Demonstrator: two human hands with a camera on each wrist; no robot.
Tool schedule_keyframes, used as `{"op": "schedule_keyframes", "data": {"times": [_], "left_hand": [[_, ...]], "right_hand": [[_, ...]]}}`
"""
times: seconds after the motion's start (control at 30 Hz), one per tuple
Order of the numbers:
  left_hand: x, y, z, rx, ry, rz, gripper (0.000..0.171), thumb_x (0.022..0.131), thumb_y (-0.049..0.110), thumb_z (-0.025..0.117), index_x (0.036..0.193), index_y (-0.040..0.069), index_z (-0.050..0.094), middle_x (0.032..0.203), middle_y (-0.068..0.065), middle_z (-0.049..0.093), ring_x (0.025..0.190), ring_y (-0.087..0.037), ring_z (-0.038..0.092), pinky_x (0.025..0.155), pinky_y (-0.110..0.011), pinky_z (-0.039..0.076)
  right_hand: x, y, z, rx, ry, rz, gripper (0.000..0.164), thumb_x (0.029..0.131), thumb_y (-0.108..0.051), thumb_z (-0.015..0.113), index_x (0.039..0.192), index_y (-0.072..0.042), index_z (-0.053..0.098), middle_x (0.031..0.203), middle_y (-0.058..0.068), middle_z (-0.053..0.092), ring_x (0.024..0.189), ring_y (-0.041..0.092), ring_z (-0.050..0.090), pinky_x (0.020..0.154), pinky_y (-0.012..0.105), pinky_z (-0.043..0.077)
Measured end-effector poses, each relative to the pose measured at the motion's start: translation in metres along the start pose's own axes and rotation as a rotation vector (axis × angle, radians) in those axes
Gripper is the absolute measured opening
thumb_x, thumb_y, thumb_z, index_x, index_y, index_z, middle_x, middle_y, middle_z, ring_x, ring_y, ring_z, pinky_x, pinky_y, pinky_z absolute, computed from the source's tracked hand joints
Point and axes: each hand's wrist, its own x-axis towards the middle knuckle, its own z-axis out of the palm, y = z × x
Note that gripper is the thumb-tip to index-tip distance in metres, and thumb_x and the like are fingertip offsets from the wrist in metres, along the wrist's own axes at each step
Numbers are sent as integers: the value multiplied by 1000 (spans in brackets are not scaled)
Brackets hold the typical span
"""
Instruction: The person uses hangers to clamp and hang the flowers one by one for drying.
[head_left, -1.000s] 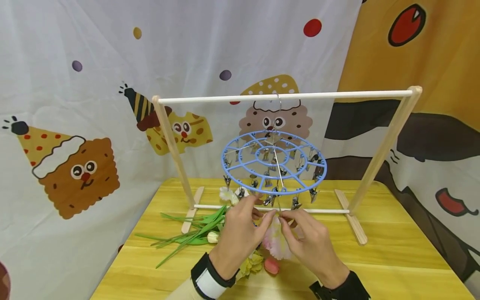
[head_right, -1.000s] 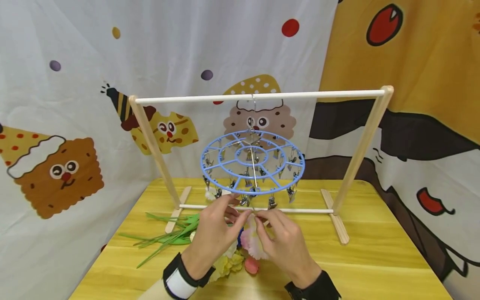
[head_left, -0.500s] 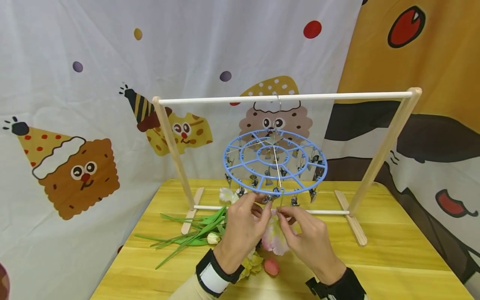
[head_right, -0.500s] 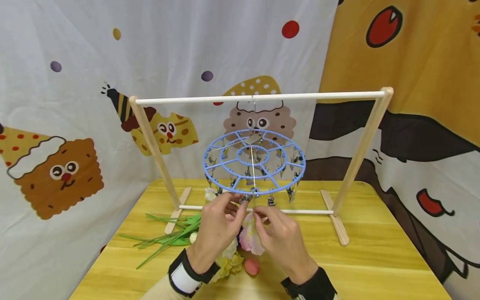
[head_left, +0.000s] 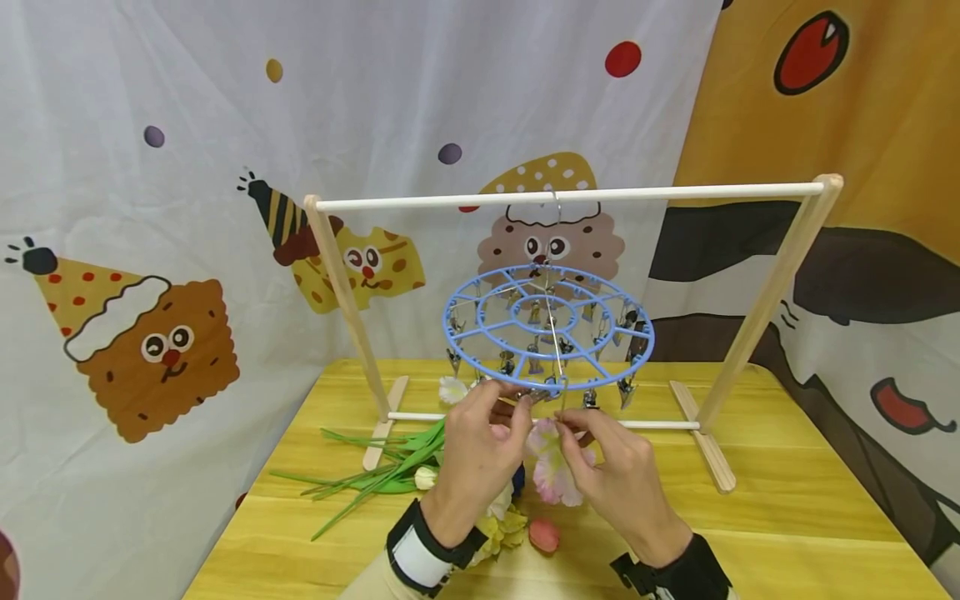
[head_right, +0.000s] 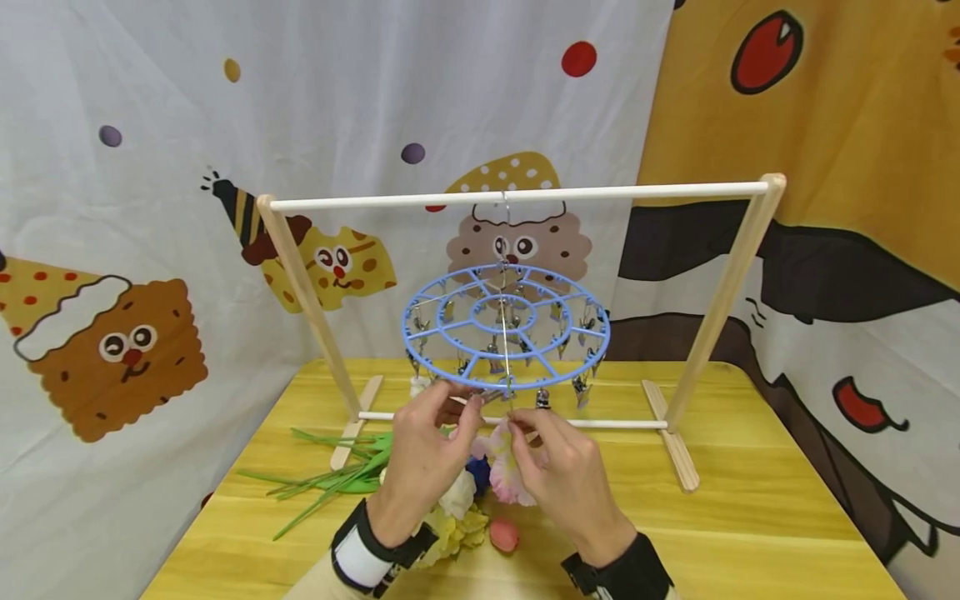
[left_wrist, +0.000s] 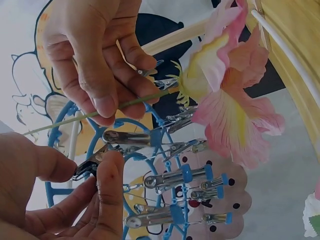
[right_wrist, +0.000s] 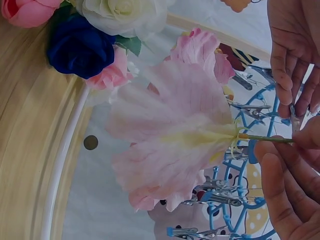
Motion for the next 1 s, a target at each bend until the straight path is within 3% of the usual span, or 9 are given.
{"op": "schedule_keyframes", "data": {"times": [0.2, 0.63, 0.77, 1.0], "left_hand": [[0, -3, 0, -28, 8, -7, 6, 109, 1, 76, 112, 4, 80, 105, -11, 84, 80, -15, 83, 72, -18, 68], [3, 0, -1, -108, -9, -101, 10, 117, 6, 70, 113, 4, 79, 100, -12, 81, 78, -18, 84, 67, -23, 68], [4, 0, -1, -122, 9, -91, 7, 116, 8, 74, 117, 4, 79, 107, -14, 82, 83, -21, 86, 69, -24, 70], [0, -5, 1, -241, 54, -98, 13, 115, 11, 76, 125, 4, 79, 119, -15, 82, 98, -29, 89, 80, -30, 73]], "right_hand": [[2, 0, -2, -7, 0, 23, 21, 93, 7, 86, 112, -2, 82, 104, 9, 88, 76, 16, 80, 71, 19, 65], [2, 2, -6, -21, -9, 49, 22, 93, 6, 88, 113, -2, 82, 104, 9, 88, 77, 17, 81, 71, 22, 66], [1, 3, -6, -24, -13, 53, 23, 92, 7, 89, 112, -2, 82, 103, 9, 88, 77, 17, 81, 71, 22, 66], [-1, 3, -5, -21, -23, 45, 23, 93, 5, 88, 114, -3, 82, 104, 9, 87, 77, 16, 80, 72, 21, 66]]}}
